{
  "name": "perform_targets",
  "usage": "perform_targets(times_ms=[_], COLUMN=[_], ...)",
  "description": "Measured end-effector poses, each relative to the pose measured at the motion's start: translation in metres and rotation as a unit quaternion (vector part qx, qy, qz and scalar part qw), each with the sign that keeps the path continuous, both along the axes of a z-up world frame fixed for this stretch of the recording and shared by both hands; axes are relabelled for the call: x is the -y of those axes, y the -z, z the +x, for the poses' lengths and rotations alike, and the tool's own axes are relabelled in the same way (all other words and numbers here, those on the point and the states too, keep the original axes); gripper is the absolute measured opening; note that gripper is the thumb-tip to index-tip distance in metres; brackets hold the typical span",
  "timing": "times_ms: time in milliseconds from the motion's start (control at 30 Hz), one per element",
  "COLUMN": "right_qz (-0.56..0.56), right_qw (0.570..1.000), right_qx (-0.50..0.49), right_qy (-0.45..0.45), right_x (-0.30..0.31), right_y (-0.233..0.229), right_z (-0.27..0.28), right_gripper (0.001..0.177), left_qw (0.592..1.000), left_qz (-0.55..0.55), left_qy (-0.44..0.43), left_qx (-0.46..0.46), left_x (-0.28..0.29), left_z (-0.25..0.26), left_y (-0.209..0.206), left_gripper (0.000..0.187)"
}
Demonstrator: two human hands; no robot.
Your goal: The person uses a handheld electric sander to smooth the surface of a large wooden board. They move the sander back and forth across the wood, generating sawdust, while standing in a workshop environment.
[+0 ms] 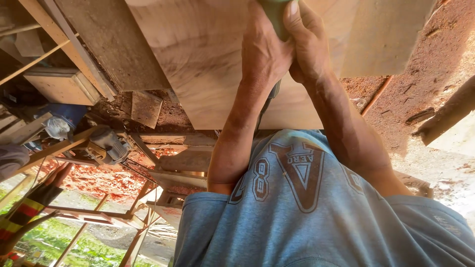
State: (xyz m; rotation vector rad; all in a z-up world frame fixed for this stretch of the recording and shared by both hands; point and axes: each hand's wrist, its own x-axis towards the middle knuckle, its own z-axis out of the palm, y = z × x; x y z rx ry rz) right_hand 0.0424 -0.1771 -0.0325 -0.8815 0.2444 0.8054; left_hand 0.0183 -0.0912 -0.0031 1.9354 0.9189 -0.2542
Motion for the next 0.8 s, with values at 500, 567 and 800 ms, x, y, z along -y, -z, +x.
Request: perform_targets(times_ms=[500, 567, 800], right_qz=[-0.052, -0.106, -0.088], right_qw=[0.997, 0.991, 0.992], right_qx=[-0.047, -0.067, -0.062], right_qy=[0.016, 0.052, 0.062], right_x=[0.069, 0.07, 0.076], right_y=[0.003, 0.001, 0.023], right_z=[0.007, 0.004, -0.028], right_gripper=[0.057, 0.054, 0.058], left_qw=[0.999, 0.996, 0.993], left_qz=[0.016, -0.017, 0.066], left_qy=[0.043, 0.069, 0.097], left_qx=[0.001, -0.053, 0.025], left_x=[0.063, 0.066, 0.08], left_z=[0.009, 0.006, -0.036], left_y=[0.017, 0.022, 0.065], left_gripper=[0.068, 0.067, 0.093])
